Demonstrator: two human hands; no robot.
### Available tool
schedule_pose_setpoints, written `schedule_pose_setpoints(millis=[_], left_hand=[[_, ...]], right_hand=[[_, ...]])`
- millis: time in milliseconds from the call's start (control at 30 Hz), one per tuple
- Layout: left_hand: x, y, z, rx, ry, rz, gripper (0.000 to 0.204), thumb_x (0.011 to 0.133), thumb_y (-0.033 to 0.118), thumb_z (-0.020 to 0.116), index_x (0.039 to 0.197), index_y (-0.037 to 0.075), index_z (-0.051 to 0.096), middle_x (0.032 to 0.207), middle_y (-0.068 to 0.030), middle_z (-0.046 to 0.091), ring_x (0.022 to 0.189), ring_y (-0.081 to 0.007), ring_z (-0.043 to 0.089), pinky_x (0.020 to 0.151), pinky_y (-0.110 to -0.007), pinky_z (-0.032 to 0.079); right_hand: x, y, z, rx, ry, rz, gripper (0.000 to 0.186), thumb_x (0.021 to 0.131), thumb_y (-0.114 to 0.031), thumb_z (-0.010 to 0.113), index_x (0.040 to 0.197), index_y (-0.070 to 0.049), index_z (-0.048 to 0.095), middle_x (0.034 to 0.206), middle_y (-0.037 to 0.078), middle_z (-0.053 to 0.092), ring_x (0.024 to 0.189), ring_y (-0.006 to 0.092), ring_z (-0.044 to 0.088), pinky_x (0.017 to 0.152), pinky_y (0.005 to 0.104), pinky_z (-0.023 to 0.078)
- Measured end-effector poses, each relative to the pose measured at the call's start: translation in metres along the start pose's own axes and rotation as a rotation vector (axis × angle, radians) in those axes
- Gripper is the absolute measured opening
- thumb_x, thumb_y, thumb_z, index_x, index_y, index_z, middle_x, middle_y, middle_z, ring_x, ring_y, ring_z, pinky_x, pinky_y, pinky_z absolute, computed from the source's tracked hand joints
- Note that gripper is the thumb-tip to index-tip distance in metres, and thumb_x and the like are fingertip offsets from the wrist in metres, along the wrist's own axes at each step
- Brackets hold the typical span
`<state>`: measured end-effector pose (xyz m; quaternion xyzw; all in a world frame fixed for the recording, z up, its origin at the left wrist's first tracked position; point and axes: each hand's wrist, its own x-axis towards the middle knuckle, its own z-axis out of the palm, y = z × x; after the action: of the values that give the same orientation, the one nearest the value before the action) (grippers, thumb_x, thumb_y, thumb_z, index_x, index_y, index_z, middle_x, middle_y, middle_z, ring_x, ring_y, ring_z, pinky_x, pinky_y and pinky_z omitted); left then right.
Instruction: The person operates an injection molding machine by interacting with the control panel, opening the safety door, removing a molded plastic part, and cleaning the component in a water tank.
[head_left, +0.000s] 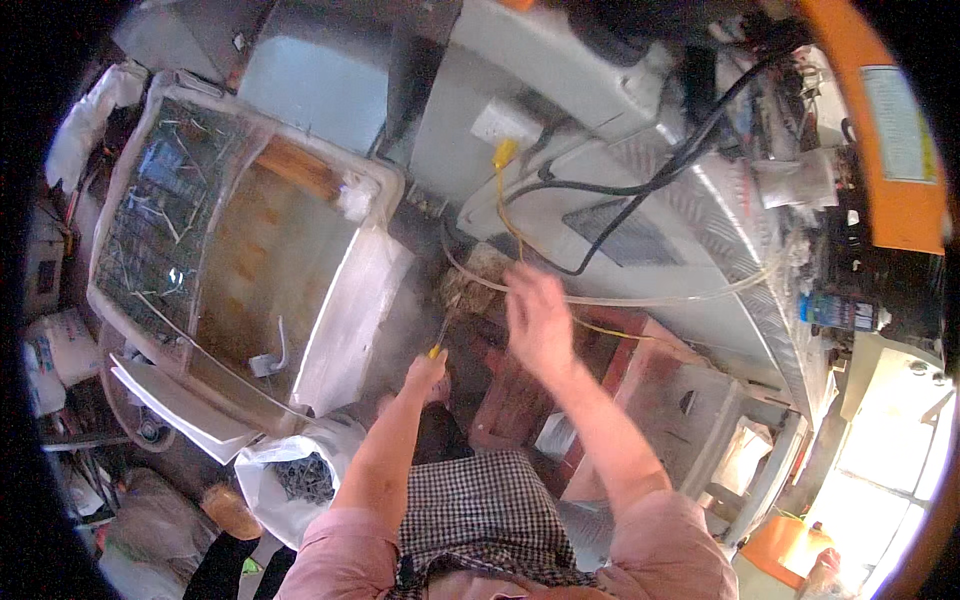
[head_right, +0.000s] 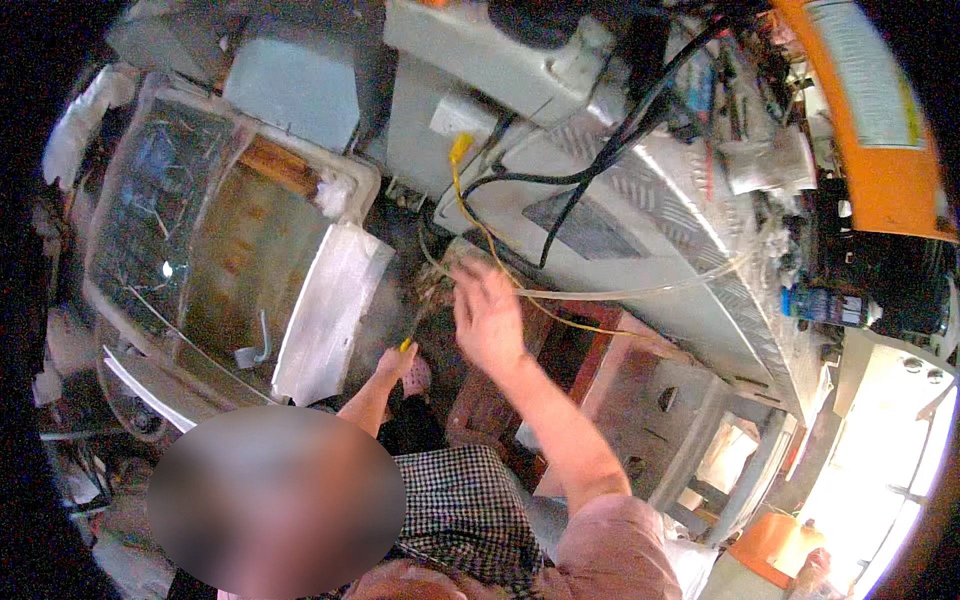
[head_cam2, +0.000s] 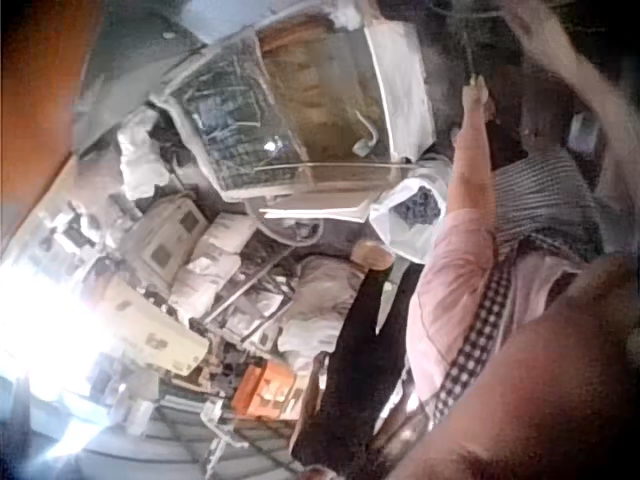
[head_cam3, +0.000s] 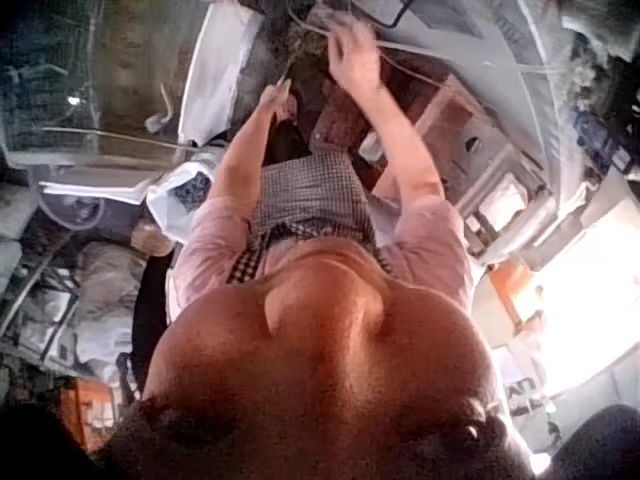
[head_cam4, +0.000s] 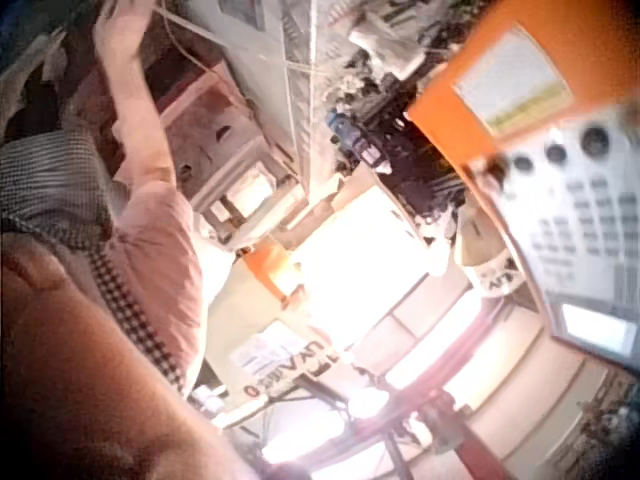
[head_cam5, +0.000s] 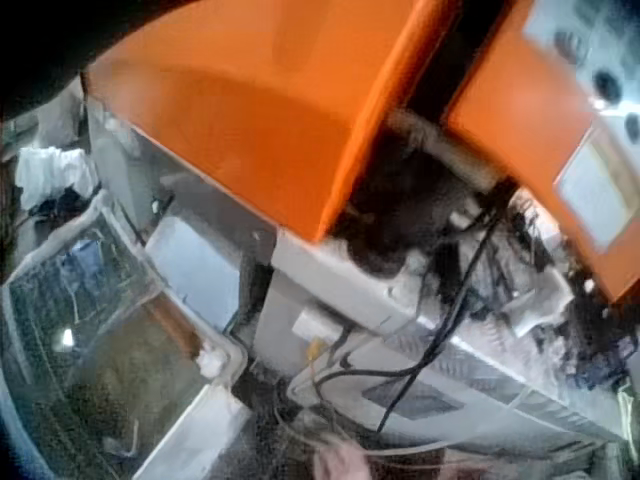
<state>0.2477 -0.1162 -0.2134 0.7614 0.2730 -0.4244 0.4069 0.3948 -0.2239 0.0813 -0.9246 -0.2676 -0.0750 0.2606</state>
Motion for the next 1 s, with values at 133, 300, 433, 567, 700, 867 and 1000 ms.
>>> schedule_pose_setpoints(millis=[133, 300, 433, 567, 700, 867, 1000], left_hand=[[-0.073, -0.003, -0.012, -0.023, -0.033, -0.161, 0.068, 0.079, 0.06, 0.036, 0.106, 0.0, 0.056, 0.108, -0.0261, 0.053, 0.106, -0.0384, 0.047, 0.09, -0.041, 0.038], [-0.14, -0.068, -0.035, -0.286, 0.109, -0.159, 0.061, 0.079, 0.056, 0.041, 0.099, 0.002, 0.059, 0.099, -0.0236, 0.057, 0.1, -0.0362, 0.052, 0.083, -0.042, 0.041], [-0.197, -0.085, -0.068, -0.36, 0.21, 0.067, 0.055, 0.079, 0.052, 0.048, 0.097, 0.001, 0.058, 0.093, -0.0224, 0.059, 0.095, -0.0355, 0.054, 0.079, -0.04, 0.042], [-0.239, -0.068, -0.111, -0.493, 0.226, 0.077, 0.053, 0.079, 0.05, 0.049, 0.099, 0.001, 0.056, 0.09, -0.0222, 0.059, 0.091, -0.0342, 0.056, 0.077, -0.041, 0.042], [-0.232, -0.074, -0.163, -0.435, 0.403, 0.274, 0.054, 0.083, 0.049, 0.044, 0.1, -0.001, 0.055, 0.093, -0.0237, 0.058, 0.093, -0.036, 0.055, 0.078, -0.043, 0.041], [-0.19, 0.009, -0.284, -0.402, 0.624, 0.199, 0.059, 0.083, 0.052, 0.041, 0.1, -0.002, 0.054, 0.096, -0.0279, 0.056, 0.098, -0.04, 0.051, 0.082, -0.044, 0.039], [-0.064, 0.076, -0.359, -0.452, 0.593, 0.117, 0.067, 0.079, 0.057, 0.044, 0.106, -0.004, 0.048, 0.098, -0.0298, 0.054, 0.099, -0.0403, 0.051, 0.083, -0.046, 0.039]], right_hand=[[0.081, 0.001, -0.082, -0.282, 0.193, -0.167, 0.034, 0.07, 0.002, 0.056, 0.103, -0.001, 0.049, 0.109, 0.017, 0.046, 0.096, 0.0352, 0.046, 0.081, 0.0432, 0.039], [0.153, -0.046, -0.128, -0.055, 0.406, -0.032, 0.041, 0.069, -0.003, 0.059, 0.107, 0.001, 0.045, 0.103, 0.019, 0.047, 0.094, 0.0353, 0.045, 0.083, 0.0419, 0.038], [0.188, -0.053, -0.144, 0.024, 0.379, 0.2, 0.039, 0.068, -0.014, 0.064, 0.1, 0.004, 0.05, 0.094, 0.02, 0.052, 0.095, 0.0353, 0.046, 0.084, 0.0405, 0.038], [0.202, -0.013, -0.153, -0.257, 0.217, 0.254, 0.05, 0.067, -0.031, 0.067, 0.099, 0.004, 0.053, 0.095, 0.022, 0.055, 0.098, 0.0354, 0.046, 0.087, 0.0417, 0.036], [0.216, -0.002, -0.127, -0.38, 0.204, 0.07, 0.062, 0.068, -0.043, 0.065, 0.101, 0.008, 0.053, 0.107, 0.025, 0.052, 0.104, 0.04, 0.043, 0.094, 0.0418, 0.031], [0.224, 0.007, -0.119, -0.462, 0.148, 0.126, 0.081, 0.068, -0.055, 0.061, 0.098, 0.019, 0.049, 0.107, 0.032, 0.049, 0.107, 0.0408, 0.042, 0.097, 0.0404, 0.027], [0.223, 0.0, -0.137, -0.355, 0.049, 0.22, 0.08, 0.069, -0.05, 0.065, 0.104, 0.019, 0.045, 0.112, 0.031, 0.046, 0.11, 0.0385, 0.04, 0.098, 0.0402, 0.025]])
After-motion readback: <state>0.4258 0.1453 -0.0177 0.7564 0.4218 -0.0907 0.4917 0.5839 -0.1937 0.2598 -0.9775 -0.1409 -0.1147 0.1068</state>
